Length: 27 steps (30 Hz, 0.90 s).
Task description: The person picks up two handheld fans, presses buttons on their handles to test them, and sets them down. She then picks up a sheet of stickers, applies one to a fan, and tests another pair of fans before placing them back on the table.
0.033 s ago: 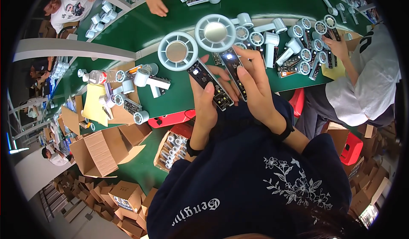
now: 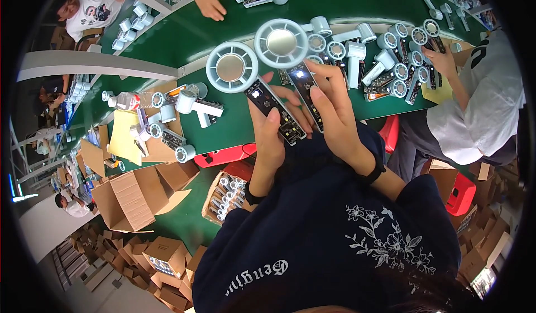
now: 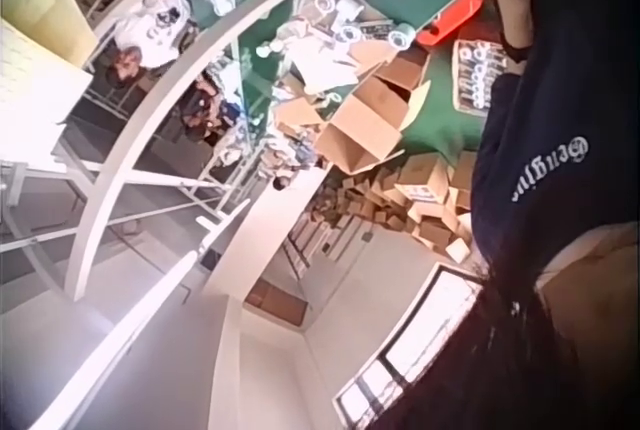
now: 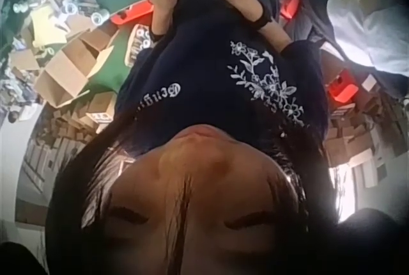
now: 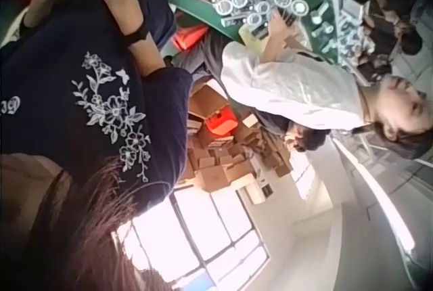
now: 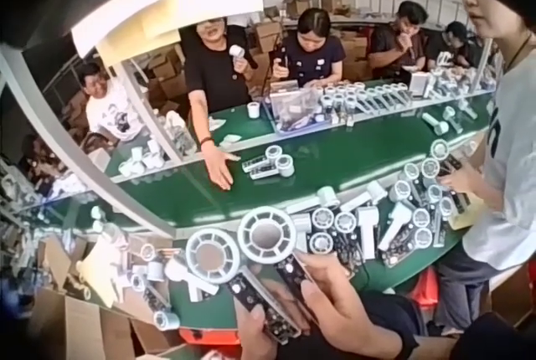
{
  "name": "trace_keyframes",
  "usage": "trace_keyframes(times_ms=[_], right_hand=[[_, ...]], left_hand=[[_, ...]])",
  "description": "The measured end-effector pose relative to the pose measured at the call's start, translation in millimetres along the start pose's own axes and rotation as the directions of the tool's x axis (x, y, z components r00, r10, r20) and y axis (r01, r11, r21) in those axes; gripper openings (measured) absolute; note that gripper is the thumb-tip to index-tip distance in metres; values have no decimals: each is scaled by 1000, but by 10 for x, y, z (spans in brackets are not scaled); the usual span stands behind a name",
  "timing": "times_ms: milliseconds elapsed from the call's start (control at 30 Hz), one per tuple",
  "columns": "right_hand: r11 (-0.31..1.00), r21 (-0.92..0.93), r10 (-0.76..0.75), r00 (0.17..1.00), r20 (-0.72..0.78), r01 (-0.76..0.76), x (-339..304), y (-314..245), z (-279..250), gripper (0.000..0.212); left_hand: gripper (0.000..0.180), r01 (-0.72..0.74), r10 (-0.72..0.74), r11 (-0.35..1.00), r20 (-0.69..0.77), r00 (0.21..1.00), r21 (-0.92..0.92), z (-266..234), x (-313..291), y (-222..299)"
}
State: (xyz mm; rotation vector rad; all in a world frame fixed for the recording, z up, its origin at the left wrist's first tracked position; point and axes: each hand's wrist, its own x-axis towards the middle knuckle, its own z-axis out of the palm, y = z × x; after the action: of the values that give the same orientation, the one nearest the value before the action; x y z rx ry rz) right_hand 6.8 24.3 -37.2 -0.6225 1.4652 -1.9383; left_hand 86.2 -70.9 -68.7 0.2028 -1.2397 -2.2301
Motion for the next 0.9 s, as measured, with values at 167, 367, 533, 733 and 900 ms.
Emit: trace_keyframes(times_ms=[167, 367, 533, 733, 900], right_hand=[[996, -47, -71, 997, -12, 70, 24, 90, -40, 34], [1000, 14, -27, 999, -28, 28, 24, 100, -50, 35], [999, 31, -23, 999, -31, 24, 29, 98, -43, 34], [997, 56, -47, 997, -57, 50, 43, 99, -14, 33], [999, 40, -18, 998, -57, 21, 50, 29, -23, 33]], left_hand=[[61, -11, 11, 1000, -38, 999, -12, 3, -8, -46], [60, 3, -3, 1000, -37, 999, 0, -3, 5, -48], [56, 4, 0, 998, -66, 998, 65, 39, 26, -39], [53, 16, -16, 1000, -51, 999, 0, 1, 36, -78], [48, 10, -19, 997, -115, 993, -82, -21, 13, -136]])
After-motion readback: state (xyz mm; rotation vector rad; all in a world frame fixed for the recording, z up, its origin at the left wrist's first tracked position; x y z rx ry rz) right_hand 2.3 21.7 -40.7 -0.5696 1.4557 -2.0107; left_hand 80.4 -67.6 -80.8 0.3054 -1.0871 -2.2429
